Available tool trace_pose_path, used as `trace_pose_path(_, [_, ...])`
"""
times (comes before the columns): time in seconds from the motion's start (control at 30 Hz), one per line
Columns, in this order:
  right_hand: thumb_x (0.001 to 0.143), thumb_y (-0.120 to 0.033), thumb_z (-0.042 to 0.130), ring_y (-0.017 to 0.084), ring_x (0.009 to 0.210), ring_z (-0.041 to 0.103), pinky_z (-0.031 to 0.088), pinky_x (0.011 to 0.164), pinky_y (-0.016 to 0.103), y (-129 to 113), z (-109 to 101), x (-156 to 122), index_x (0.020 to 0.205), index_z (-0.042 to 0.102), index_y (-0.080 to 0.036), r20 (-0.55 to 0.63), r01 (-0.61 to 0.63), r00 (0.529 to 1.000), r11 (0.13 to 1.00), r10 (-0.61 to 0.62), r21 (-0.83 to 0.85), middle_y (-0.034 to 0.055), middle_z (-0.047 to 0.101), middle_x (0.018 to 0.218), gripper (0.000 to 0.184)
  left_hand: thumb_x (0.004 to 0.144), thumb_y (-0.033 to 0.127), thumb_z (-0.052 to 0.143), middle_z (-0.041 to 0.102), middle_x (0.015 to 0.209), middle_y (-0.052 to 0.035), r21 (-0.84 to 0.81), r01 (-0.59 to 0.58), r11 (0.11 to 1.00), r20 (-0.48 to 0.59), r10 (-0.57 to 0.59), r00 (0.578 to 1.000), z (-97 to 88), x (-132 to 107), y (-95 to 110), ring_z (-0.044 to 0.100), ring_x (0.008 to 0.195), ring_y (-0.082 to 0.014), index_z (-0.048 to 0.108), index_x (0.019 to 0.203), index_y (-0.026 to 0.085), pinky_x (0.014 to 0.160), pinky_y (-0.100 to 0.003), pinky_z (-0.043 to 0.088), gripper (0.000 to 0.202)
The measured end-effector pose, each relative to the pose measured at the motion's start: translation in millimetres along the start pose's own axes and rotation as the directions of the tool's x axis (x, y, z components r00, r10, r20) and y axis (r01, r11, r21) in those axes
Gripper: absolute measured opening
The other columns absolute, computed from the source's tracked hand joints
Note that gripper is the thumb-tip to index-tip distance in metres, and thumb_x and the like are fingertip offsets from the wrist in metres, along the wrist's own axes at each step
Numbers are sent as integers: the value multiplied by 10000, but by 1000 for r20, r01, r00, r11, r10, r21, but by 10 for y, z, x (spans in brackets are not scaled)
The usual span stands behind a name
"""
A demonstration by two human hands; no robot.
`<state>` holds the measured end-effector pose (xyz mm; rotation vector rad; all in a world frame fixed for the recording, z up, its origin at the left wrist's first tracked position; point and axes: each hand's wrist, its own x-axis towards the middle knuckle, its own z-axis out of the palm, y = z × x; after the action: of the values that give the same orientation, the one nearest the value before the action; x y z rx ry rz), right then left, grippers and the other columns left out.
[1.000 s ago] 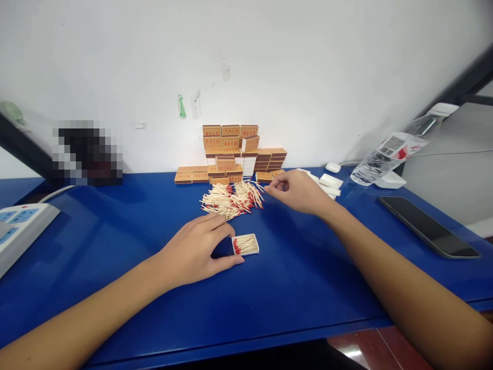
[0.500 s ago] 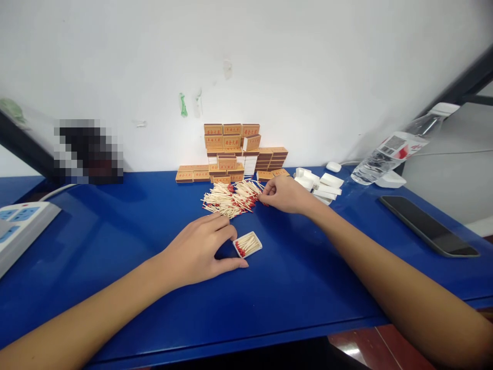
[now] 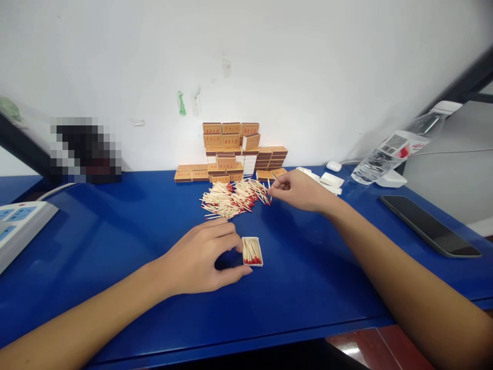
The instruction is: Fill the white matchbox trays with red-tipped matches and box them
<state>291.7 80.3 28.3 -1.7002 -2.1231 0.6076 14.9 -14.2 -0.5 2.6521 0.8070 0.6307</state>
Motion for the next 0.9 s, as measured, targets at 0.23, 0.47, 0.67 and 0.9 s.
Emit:
trace_pose_path(0.23, [880,-380,678,142,620,486,363,585,309,-125,-119,-155,776,767,-187,174,140,970,978,-167,154,19,659,678,237,906,132,595,659,1378,-105,21,-6,1000,-48,7,999,-32,48,-35,582,1296,-284,588,1401,216,1133,-522,489,502])
trace_pose_path(0.47, [911,-389,686,132,620,513,377,589,286,-177,-172,-299,797,768,-199,403,250,860,947,-313,201,-3,665,686,236,935,189,621,623,1491,-87,-19,-25,1000,67,26,997,17,61,22,518,1386,-292,544,1494,220,1185,-520,451,565])
trace_pose_path(0.67, [931,-396,679,129,591,529,387,576,281,-219,-232,-378,806,772,-211,440,298,830,939,-343,171,-7,698,693,242,1014,334,606,658,1236,-119,43,-11,999,74,8,997,34,50,1,586,1133,-282,640,1399,214,1022,-502,495,405])
trace_pose_path(0.9, [940,-315,673,124,600,579,430,584,269,-328,-146,-499,794,752,-201,527,350,753,918,-394,185,-8,705,690,202,994,452,667,657,1055,-94,62,6,998,-32,-5,999,51,57,-47,594,996,-254,723,1135,192,925,-441,499,301])
